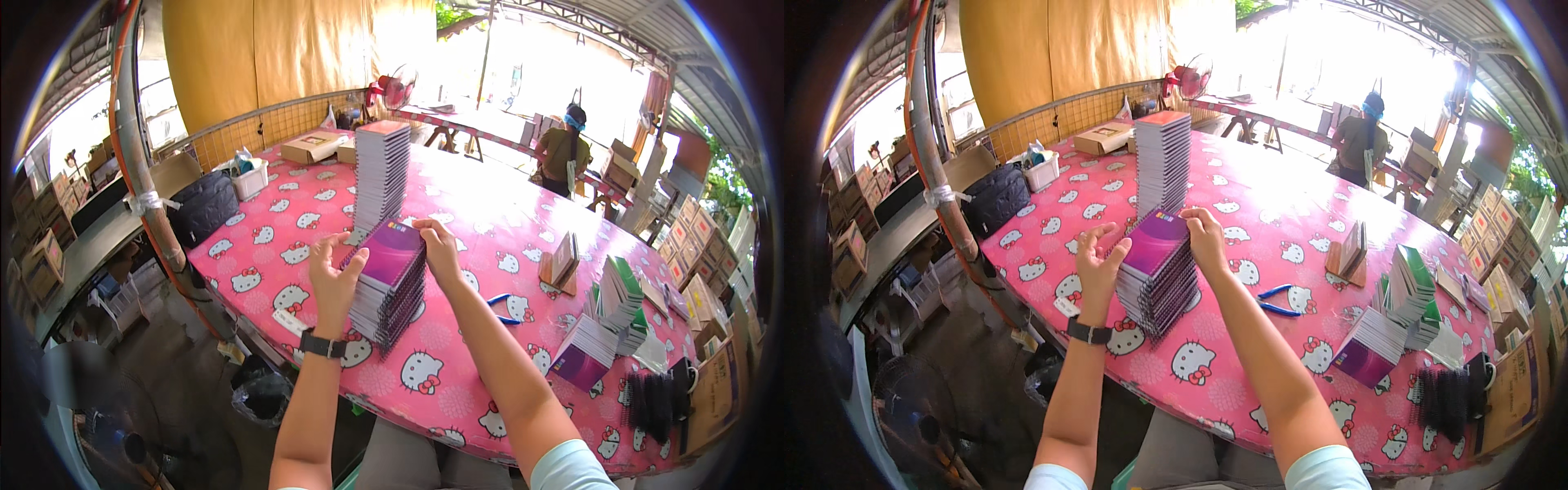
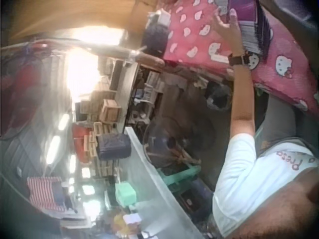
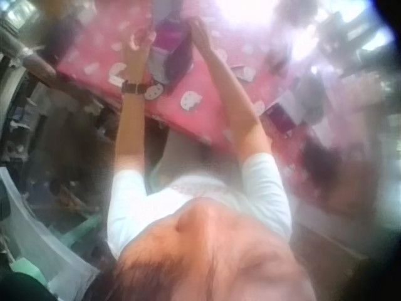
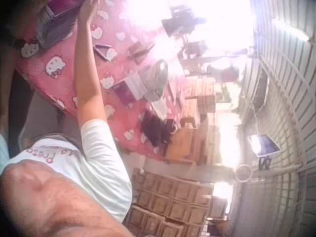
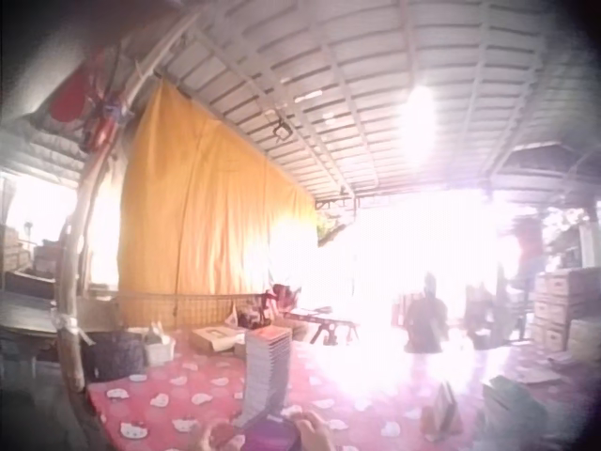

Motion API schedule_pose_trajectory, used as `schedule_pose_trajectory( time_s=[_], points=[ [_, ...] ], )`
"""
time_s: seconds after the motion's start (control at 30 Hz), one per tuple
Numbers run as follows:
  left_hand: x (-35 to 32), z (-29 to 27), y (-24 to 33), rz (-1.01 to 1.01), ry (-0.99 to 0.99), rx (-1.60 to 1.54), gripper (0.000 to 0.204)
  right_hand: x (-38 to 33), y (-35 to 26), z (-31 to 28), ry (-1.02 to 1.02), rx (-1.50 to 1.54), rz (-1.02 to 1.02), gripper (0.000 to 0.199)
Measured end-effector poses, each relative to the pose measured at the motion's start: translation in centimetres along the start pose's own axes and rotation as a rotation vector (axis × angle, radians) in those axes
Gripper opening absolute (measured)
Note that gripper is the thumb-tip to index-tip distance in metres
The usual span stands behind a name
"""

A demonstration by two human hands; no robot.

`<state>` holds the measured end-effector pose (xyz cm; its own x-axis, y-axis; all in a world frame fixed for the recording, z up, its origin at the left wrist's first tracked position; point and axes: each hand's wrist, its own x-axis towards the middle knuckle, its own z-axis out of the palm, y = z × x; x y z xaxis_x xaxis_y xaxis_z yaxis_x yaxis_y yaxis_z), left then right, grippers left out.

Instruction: The person threads plastic spirals through the pre-punched holes of notebooks by hand, uses a crimping tool to finish the ends, and stacks the notebooks on a table.

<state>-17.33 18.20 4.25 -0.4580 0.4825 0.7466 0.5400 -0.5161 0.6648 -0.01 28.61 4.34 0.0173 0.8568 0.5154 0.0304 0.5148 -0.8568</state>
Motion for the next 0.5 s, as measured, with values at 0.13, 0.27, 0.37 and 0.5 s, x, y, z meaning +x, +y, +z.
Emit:
schedule_pose_trajectory(
  time_s=[0.13,0.27,0.37,0.5],
  points=[
    [-0.7,1.0,0.5,-0.421,-0.001,-0.458,0.044,-1.8,-0.4,2.8,0.113,0.267,0.035,0.014],
    [-0.8,1.9,1.0,-0.42,0.046,-0.412,0.052,-1.7,0.5,2.2,0.167,0.188,-0.077,0.018],
    [-0.8,2.3,-0.3,-0.37,0.043,-0.41,0.052,-1.7,-0.4,0.6,0.008,0.149,-0.003,0.027],
    [-1.8,-1.5,-1.5,-0.206,0.041,-0.29,0.053,-6.0,-4.7,-6.8,-0.078,-0.413,-0.294,0.031]
  ],
)
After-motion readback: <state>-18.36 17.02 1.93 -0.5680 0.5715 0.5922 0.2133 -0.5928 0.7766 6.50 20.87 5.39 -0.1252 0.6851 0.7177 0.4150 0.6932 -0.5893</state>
